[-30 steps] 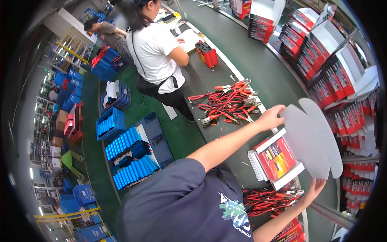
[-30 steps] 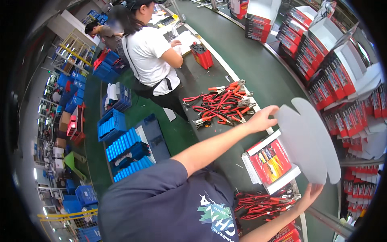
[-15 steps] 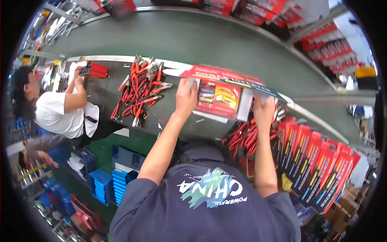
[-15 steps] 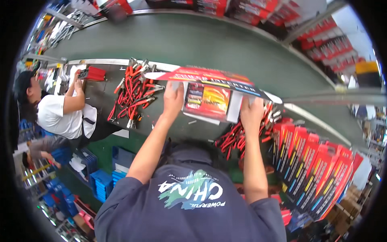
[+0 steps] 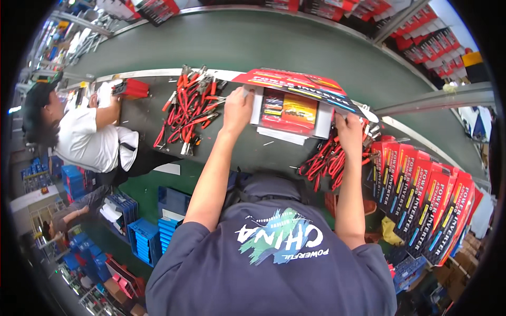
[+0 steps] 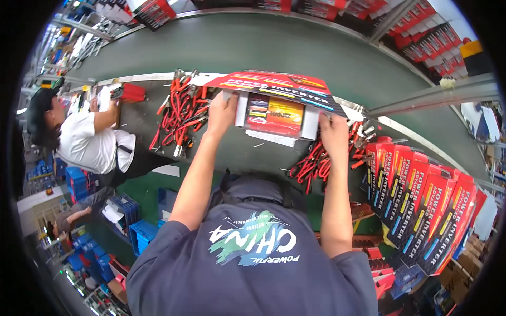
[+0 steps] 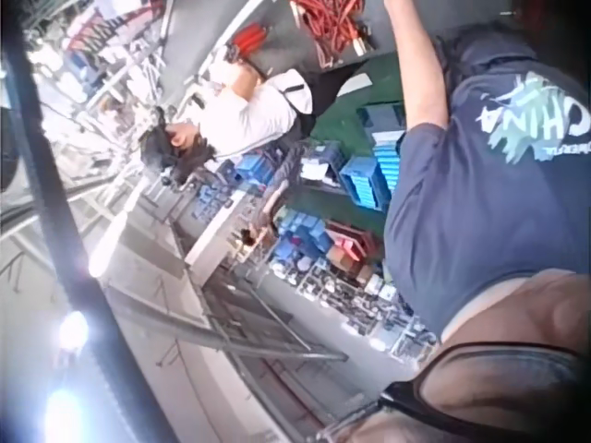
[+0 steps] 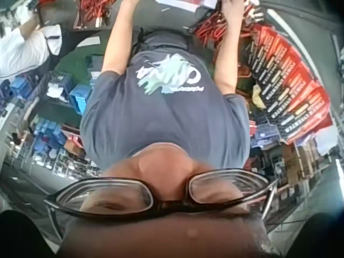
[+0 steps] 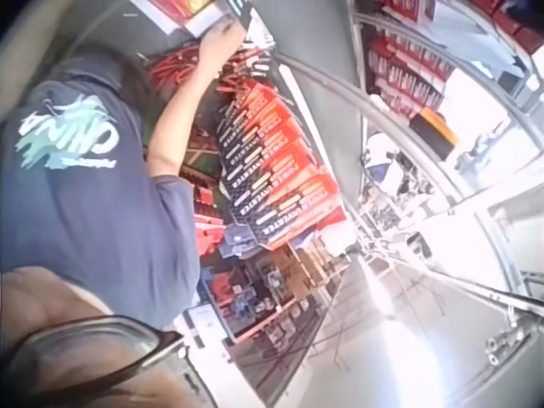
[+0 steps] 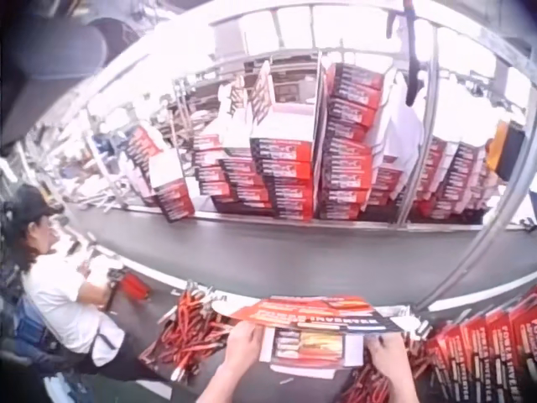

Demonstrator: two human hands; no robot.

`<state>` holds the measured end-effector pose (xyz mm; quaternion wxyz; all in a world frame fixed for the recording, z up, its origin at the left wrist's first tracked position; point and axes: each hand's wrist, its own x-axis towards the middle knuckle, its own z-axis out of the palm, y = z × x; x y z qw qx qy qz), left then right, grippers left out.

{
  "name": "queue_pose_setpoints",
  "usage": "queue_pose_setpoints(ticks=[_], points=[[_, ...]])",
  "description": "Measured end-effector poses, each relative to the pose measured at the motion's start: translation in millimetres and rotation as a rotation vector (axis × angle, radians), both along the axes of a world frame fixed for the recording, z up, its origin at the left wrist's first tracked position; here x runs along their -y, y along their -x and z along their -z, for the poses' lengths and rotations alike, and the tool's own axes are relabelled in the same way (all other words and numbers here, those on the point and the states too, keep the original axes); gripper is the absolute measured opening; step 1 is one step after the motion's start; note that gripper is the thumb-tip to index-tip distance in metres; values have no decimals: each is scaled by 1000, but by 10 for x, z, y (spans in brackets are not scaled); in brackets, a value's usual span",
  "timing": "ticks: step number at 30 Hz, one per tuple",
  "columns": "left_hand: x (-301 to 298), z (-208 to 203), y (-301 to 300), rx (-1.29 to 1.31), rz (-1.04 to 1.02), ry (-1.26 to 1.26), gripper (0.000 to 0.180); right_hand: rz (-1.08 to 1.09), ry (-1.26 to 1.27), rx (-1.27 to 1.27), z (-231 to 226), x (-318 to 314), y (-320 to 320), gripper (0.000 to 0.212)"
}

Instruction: The person packages power inverters by placing the inverter, battery cables, and protective inserts into boxes, closing the flaps, and stacking the completed boxes.

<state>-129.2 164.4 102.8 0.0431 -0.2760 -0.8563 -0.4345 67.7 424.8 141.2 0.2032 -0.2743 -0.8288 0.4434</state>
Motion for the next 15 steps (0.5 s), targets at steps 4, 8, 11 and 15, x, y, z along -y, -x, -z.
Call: queue_pose_setpoints(ticks=[4, 8, 11, 15], points=[[175, -112, -23, 9, 3, 94, 11, -46, -101, 32, -9, 66, -30, 29], [-53, 23, -194, -22, -106, 56, 7, -101, 3, -63, 324, -134, -225, 25], [-232, 77, -286, -100, -123, 25, 20, -27, -79, 102, 674, -417, -334, 27], [142, -130, -379, 227, 199, -184, 39, 36, 17, -194, 1325, -166, -468, 32]])
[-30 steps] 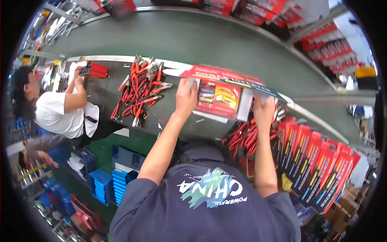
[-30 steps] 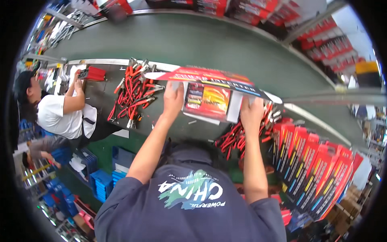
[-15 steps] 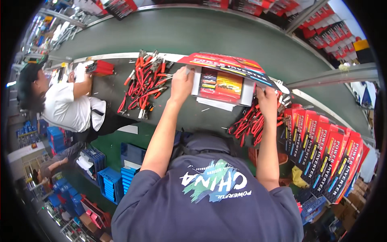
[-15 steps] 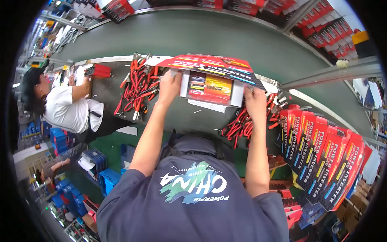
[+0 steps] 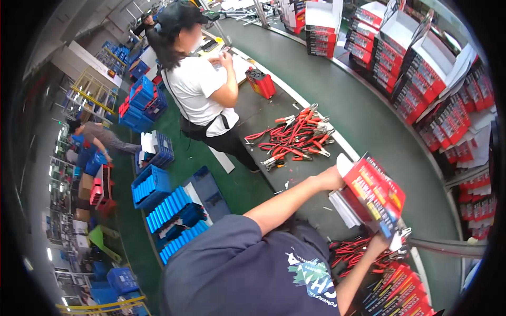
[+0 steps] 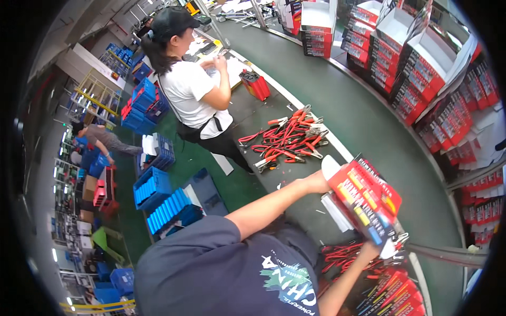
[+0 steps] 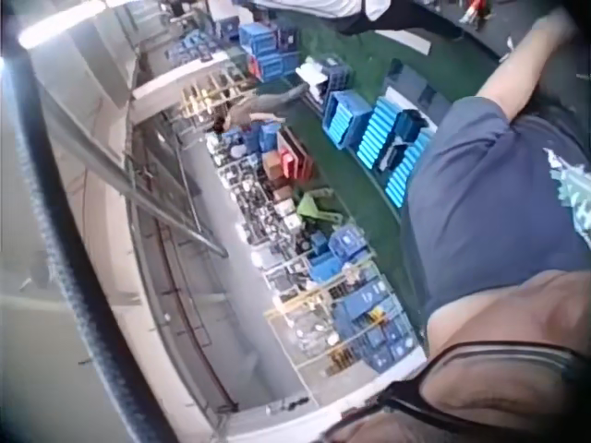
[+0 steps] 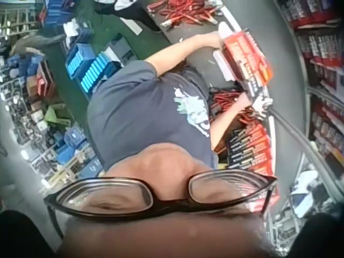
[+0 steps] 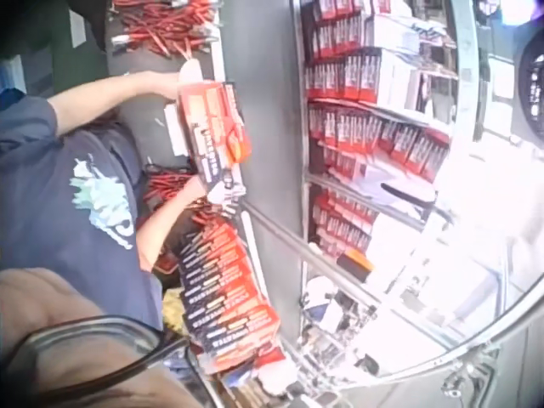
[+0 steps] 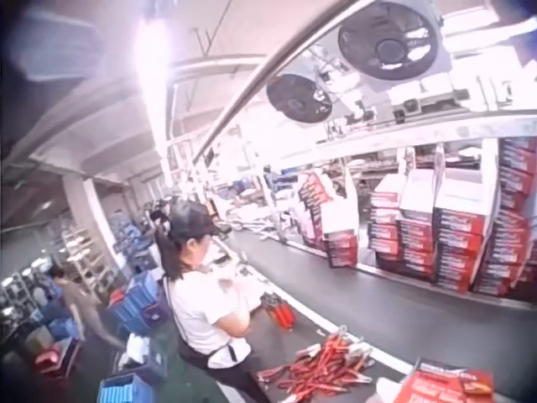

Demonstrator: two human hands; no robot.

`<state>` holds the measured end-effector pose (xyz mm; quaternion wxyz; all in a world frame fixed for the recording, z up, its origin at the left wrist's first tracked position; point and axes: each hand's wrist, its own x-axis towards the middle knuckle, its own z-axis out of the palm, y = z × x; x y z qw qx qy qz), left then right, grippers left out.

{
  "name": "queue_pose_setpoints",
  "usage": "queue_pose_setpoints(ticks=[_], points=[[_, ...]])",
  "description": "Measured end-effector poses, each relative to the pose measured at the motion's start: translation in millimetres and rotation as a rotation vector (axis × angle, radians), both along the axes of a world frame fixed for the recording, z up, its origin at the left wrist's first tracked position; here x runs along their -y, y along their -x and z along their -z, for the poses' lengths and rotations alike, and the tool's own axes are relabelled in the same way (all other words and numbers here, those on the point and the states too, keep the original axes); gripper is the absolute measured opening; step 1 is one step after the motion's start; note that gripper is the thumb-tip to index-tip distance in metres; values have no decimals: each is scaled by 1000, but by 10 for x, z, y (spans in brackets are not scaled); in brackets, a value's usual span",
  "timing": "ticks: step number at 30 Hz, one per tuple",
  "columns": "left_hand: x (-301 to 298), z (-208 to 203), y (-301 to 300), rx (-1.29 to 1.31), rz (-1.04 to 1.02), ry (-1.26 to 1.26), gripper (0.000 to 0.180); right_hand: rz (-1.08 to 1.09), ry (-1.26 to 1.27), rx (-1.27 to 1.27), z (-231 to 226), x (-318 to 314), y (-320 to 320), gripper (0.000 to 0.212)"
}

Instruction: The person packages power inverters by placing the inverter, battery cables, and protective inserts into boxes, closing the flaps, and stacking the completed boxes.

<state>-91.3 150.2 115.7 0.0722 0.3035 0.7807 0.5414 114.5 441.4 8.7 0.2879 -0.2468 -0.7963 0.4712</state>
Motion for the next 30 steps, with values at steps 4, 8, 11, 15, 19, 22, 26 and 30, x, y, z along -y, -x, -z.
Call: queue_pose_setpoints(ticks=[4, 8, 11, 15, 19, 22, 26, 30], points=[[615, 7, 481, 312, 197, 364, 37, -117, 17, 59, -168, 173, -138, 37], [791, -911, 829, 229, -92, 60, 48, -289, -117, 424, -617, -97, -361, 42], [627, -1623, 639, 91, 25, 2, 53, -405, -128, 180, -902, -297, -251, 47], [140, -1405, 378, -83, 275, 334, 52, -284, -277, 552, -1160, -1011, -198, 34], [-87, -978, 51, -46, 258, 718, 62, -97, 54, 346, -1827, -957, -44, 34], [-83, -1064, -43, -37, 104, 680, 69, -380, 159, 171, -2243, -422, 235, 38], [-381, -856, -127, -185, 56, 649, 80, -523, -332, 511, -2057, 94, 447, 52], [-517, -524, -222, 14, 61, 741, 93, -475, -426, 711, -996, 325, 376, 64]])
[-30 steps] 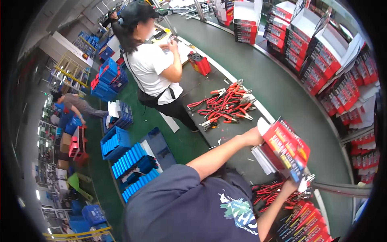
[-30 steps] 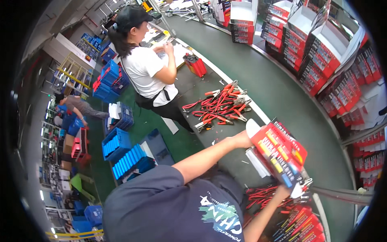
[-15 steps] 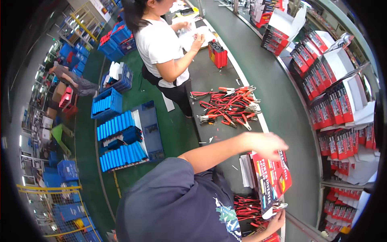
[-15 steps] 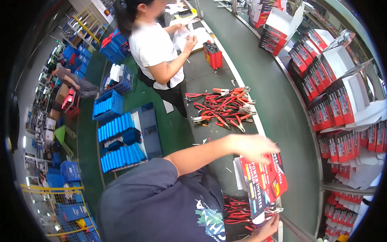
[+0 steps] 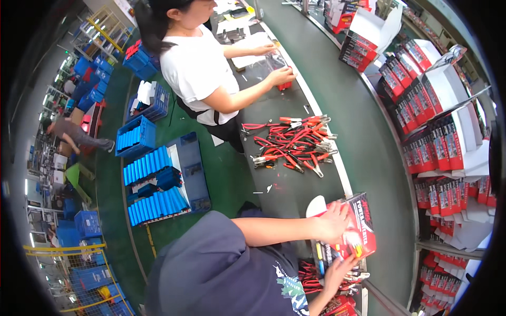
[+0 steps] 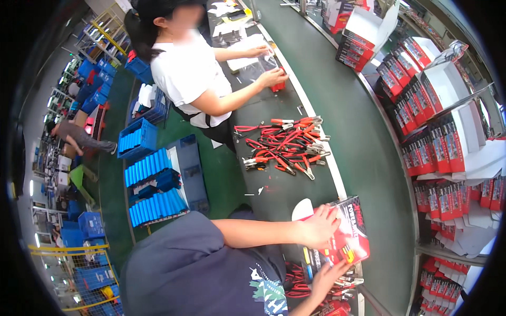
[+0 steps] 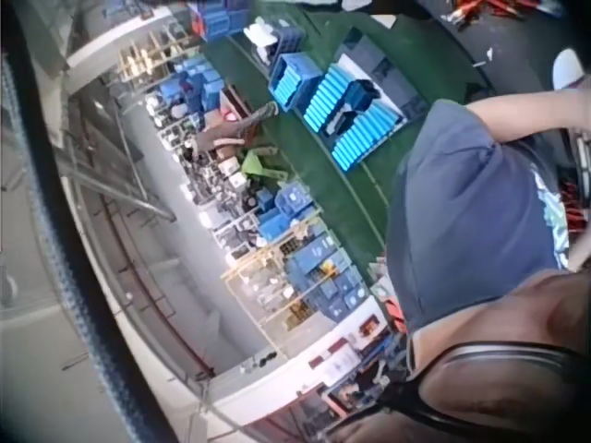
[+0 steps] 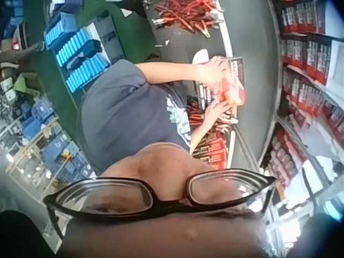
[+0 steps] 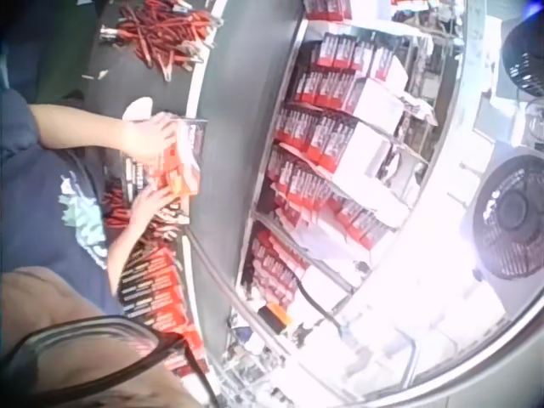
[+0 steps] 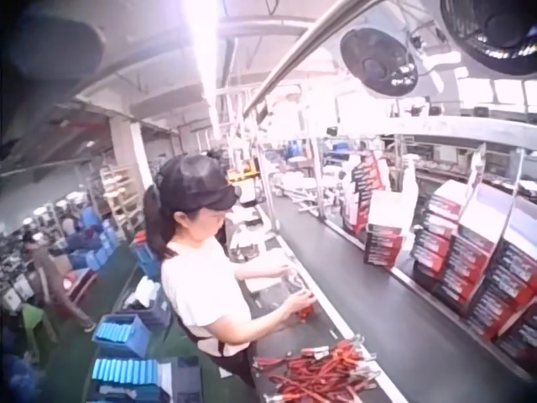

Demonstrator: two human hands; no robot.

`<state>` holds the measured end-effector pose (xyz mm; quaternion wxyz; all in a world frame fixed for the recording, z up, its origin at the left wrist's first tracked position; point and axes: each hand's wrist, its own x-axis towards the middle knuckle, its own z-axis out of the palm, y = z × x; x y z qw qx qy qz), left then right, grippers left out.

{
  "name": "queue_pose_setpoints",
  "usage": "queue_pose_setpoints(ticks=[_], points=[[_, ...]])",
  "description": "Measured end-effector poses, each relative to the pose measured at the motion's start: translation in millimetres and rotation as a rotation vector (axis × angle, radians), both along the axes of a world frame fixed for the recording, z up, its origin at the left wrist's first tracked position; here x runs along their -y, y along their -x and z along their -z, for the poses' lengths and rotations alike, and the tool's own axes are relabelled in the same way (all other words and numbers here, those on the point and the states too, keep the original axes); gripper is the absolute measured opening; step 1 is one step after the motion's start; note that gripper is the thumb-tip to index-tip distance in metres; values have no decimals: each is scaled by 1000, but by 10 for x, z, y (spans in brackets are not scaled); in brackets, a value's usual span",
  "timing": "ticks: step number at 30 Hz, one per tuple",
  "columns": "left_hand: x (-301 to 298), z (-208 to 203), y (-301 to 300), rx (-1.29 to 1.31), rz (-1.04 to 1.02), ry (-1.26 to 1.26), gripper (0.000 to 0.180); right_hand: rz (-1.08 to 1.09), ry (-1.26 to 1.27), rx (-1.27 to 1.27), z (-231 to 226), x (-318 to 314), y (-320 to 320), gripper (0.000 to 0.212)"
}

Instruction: The person packages power inverters by placing the inverter, battery cables, and protective inserts into boxes, closing the flaps, and stacking the completed boxes.

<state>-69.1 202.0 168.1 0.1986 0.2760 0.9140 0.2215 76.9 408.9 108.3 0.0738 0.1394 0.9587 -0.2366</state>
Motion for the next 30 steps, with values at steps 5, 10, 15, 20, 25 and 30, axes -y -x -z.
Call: queue_pose_setpoints(ticks=[5, 10, 15, 20, 25, 30], points=[[-18, 391, -119, -146, -60, 33, 102, 85, -326, -53, 248, 380, 13, 67], [169, 405, 4, -57, -4, -70, 85, 241, -111, -222, 379, 227, -83, 67], [589, 416, 227, -3, -107, -171, 68, 474, 267, -161, 308, 126, -270, 50], [701, 34, 239, -12, -5, -281, 52, 442, 318, -11, -140, -238, -121, 40], [975, -1202, 545, 407, 86, -375, 80, 345, 634, 19, -1327, -396, 1, 39], [967, -547, 783, 514, 146, -602, 107, 305, 837, 208, -1012, -839, -190, 53]])
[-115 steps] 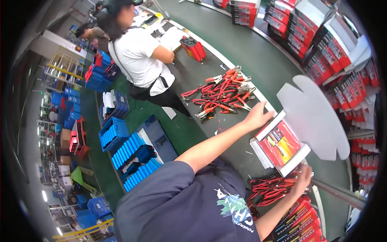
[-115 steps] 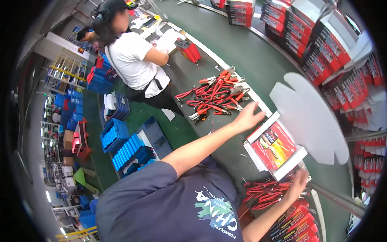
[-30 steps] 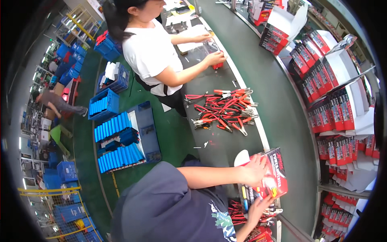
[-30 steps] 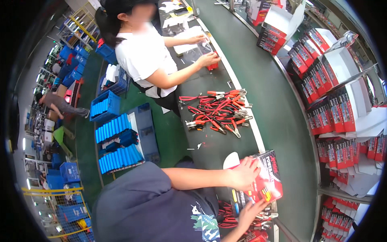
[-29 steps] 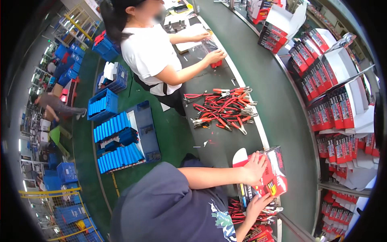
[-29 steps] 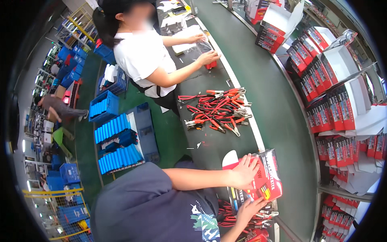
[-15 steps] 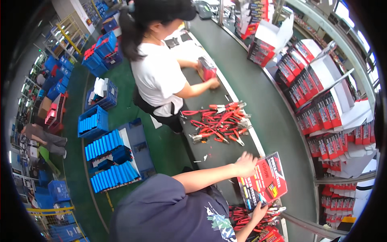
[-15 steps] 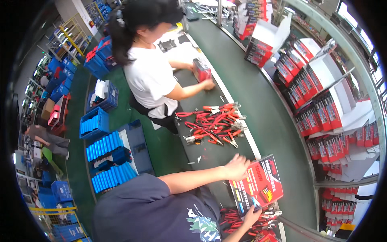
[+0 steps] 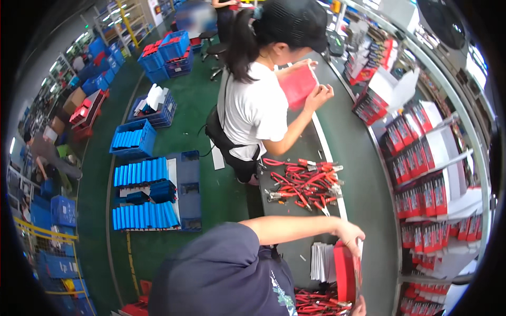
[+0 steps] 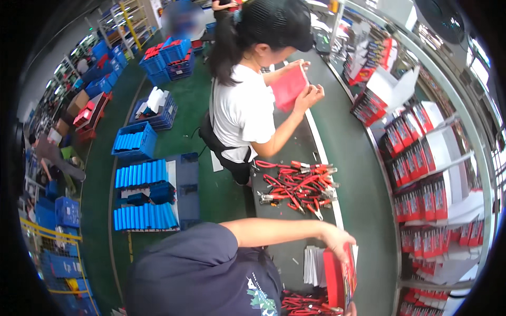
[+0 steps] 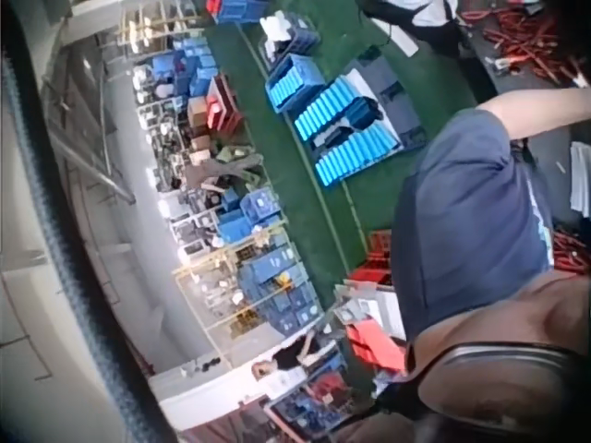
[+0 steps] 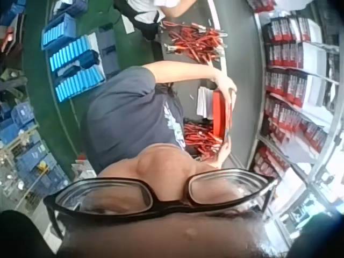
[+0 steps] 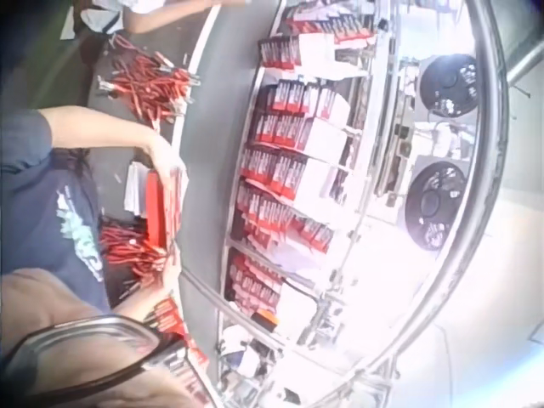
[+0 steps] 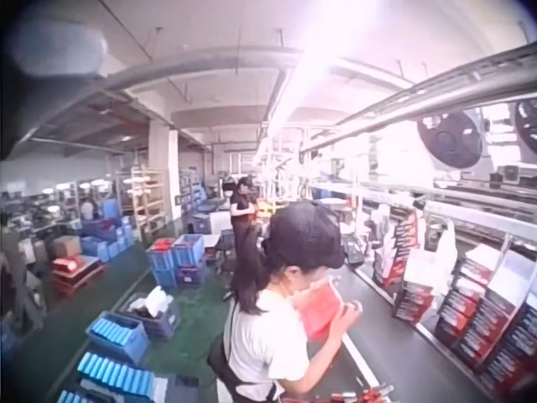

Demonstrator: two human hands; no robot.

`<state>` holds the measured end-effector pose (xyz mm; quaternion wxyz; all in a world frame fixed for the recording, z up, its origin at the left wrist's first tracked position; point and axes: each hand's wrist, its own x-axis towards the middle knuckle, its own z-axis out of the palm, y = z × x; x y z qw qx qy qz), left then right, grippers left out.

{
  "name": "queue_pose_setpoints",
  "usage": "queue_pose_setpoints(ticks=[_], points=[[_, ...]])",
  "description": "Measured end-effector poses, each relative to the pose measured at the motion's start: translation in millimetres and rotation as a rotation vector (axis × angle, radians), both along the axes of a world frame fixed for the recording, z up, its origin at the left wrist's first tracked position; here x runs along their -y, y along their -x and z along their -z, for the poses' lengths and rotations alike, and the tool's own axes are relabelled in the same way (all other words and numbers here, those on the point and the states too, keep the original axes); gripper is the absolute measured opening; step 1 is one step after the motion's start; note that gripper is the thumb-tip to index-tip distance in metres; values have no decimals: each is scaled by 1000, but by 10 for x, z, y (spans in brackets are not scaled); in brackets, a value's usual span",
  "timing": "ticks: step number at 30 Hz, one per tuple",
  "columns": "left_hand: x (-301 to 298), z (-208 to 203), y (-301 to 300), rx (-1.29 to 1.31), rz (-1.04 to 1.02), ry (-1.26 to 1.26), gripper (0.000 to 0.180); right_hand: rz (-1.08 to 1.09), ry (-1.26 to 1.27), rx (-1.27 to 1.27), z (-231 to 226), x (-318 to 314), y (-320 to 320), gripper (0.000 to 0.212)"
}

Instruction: The person packages power inverters by placing the inverter, battery cables, and protective inserts into boxes, closing the flaps, and stacking the completed boxes.

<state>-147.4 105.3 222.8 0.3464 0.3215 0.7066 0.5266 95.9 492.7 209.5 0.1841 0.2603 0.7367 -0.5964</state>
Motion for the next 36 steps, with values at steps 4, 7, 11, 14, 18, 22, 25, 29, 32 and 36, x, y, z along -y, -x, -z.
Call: queue_pose_setpoints(ticks=[4, 7, 11, 14, 18, 22, 25, 29, 32, 36], points=[[144, 26, -108, 216, -120, -168, 99, -180, -147, -233, 279, -86, -97, 54], [-170, 243, 114, 166, -78, -172, 87, 160, -163, -164, -143, 282, -114, 56], [-185, -46, 391, 135, -78, -136, 93, 297, -336, -522, -128, 406, 351, 40], [-269, 230, 456, 311, -143, -192, 89, 286, -656, -417, -238, 449, 663, 26], [-353, 309, 319, 309, -230, -254, 78, 160, -1285, -570, -263, 340, 669, 30], [-555, 427, 51, 204, -429, -307, 67, 266, -1138, -307, -418, 382, 743, 33], [-682, 326, -11, 131, -341, -314, 60, 342, -921, -333, -386, 303, 799, 36], [-747, 551, 8, -18, -495, -211, 52, 345, -862, -390, -257, 250, 807, 40], [-797, 528, -17, -6, -506, -181, 50, 334, -877, -399, -188, 186, 815, 37], [-843, 629, -27, -42, -616, -234, 48, 273, -899, -374, -319, 212, 911, 37]])
